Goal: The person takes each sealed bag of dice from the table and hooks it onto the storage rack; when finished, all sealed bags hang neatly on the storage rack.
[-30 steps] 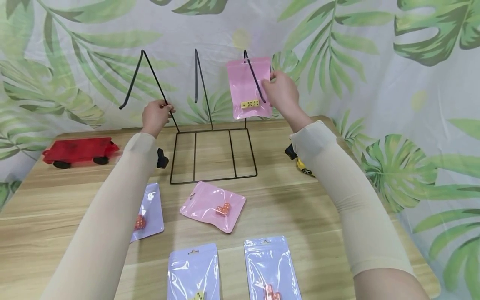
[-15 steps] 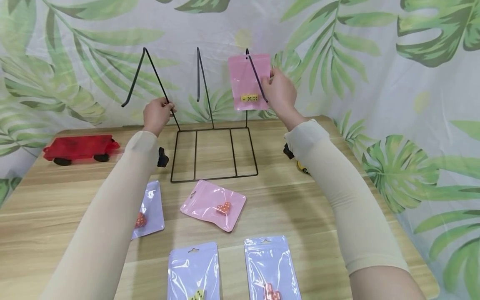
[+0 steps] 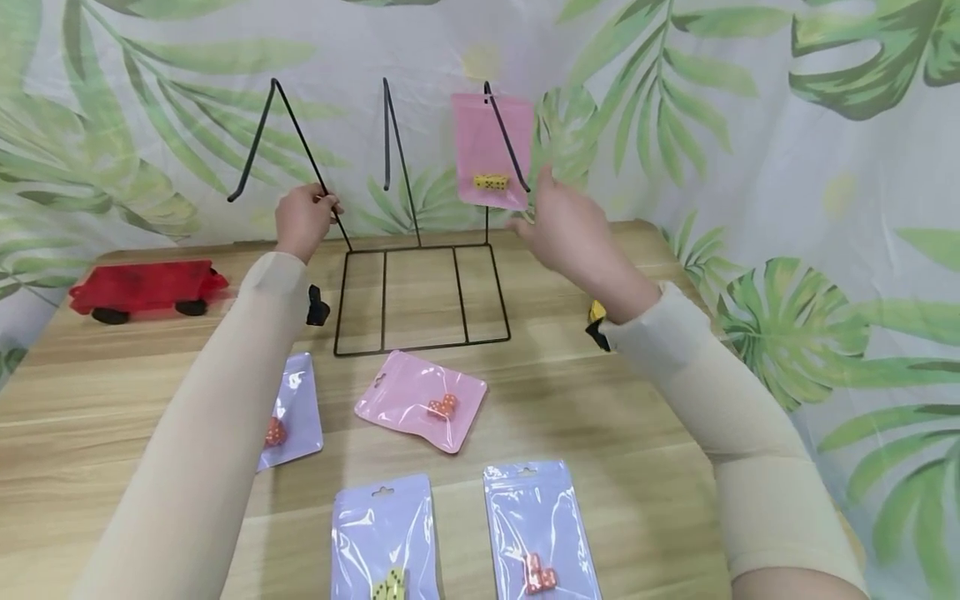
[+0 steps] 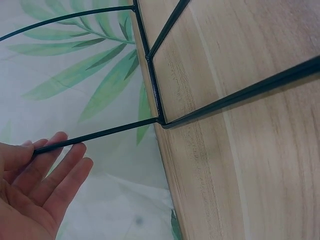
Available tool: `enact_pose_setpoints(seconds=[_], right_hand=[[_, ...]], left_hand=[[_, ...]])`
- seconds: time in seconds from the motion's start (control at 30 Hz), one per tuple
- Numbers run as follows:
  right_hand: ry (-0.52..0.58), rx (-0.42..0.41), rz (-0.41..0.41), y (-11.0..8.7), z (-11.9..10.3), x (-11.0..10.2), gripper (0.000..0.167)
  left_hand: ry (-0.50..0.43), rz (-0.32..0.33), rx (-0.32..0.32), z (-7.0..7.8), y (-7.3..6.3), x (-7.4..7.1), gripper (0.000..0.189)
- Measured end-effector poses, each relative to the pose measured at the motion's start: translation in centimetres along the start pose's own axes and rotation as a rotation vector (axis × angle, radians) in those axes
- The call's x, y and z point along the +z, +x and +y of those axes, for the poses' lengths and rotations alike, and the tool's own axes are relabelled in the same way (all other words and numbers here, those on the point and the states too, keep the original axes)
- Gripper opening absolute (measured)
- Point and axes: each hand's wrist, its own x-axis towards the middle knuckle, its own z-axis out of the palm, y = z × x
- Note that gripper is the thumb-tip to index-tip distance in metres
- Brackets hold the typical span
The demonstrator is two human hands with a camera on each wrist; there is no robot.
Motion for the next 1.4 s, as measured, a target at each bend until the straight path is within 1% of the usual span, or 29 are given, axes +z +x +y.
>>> enact_pose_setpoints(seconds=[0.07,0.13,0.2,0.23,0.27,0.3,0.37,0.43,0.47,0.5,0.57,0.7,0.83,0.9,0.97,1.03,1.13,1.27,1.4], right_hand=[[-0.049,-0.059,0.042,-2.5,-0.8,-0.5,0.087],[-0.135,-0.173,0.123,-4.9,-1.4,-0.6,0.073],[-0.183,-0.261,0.139,-7.4,-1.7,0.0,0.061],[-0.203,-0.297,0.120,-8.5,-1.8,0.6,0.056],[-0.216,-0.334,0.079,-9.5,-1.8,1.3,0.053],[-0.223,-0.366,0.011,-10.5,-1.7,2.2,0.051],[-0.213,-0.388,-0.178,-12.3,-1.3,4.2,0.058],[-0.251,-0.443,-0.293,-13.3,-0.5,6.4,0.061],[-0.266,-0.466,-0.336,-13.6,0.0,7.3,0.063],[-0.272,-0.476,-0.370,-13.8,0.5,8.1,0.065],[-0.276,-0.479,-0.402,-13.9,1.5,9.4,0.067],[-0.254,-0.411,-0.457,-13.8,2.9,11.0,0.068],[-0.262,-0.379,-0.470,-13.8,3.4,12.4,0.069],[-0.261,-0.384,-0.456,-14.0,3.5,12.9,0.066],[-0.251,-0.382,-0.455,-14.2,3.5,13.2,0.059],[-0.231,-0.380,-0.468,-14.4,3.4,13.4,0.049],[-0.205,-0.364,-0.498,-14.6,3.3,13.5,0.039],[-0.177,-0.344,-0.520,-14.8,3.3,13.4,0.036],[-0.098,-0.315,-0.527,-14.6,3.3,13.1,0.030]], left_hand=[[-0.001,0.003,-0.001,-0.1,0.0,-0.2,0.040],[0.001,0.007,-0.004,-0.1,0.0,-0.4,0.040],[0.000,0.006,-0.011,-0.2,0.0,-0.5,0.040],[0.000,0.006,-0.014,-0.2,0.0,-0.5,0.040],[0.002,0.006,-0.016,-0.3,0.0,-0.5,0.040],[0.003,0.005,-0.018,-0.3,0.0,-0.6,0.040],[0.003,0.001,-0.023,-0.3,-0.1,-0.7,0.040],[0.002,-0.001,-0.023,-0.3,0.0,-0.7,0.040],[0.003,-0.004,-0.025,-0.3,0.0,-0.7,0.040],[0.003,-0.006,-0.026,-0.3,0.0,-0.7,0.040],[0.001,-0.007,-0.030,-0.3,-0.1,-0.9,0.040],[0.009,-0.001,-0.042,-0.4,-0.3,-1.1,0.040],[0.014,0.003,-0.048,-0.5,-0.3,-1.2,0.040],[0.008,0.002,-0.049,-0.6,-0.3,-1.2,0.040],[0.004,0.000,-0.052,-0.5,-0.3,-1.2,0.040],[0.006,-0.003,-0.060,-0.5,-0.4,-1.1,0.040],[0.008,-0.004,-0.070,-0.6,-0.5,-1.1,0.040],[0.004,-0.001,-0.073,-0.6,-0.5,-1.0,0.040],[0.001,-0.004,-0.064,-0.6,-0.5,-0.9,0.040]])
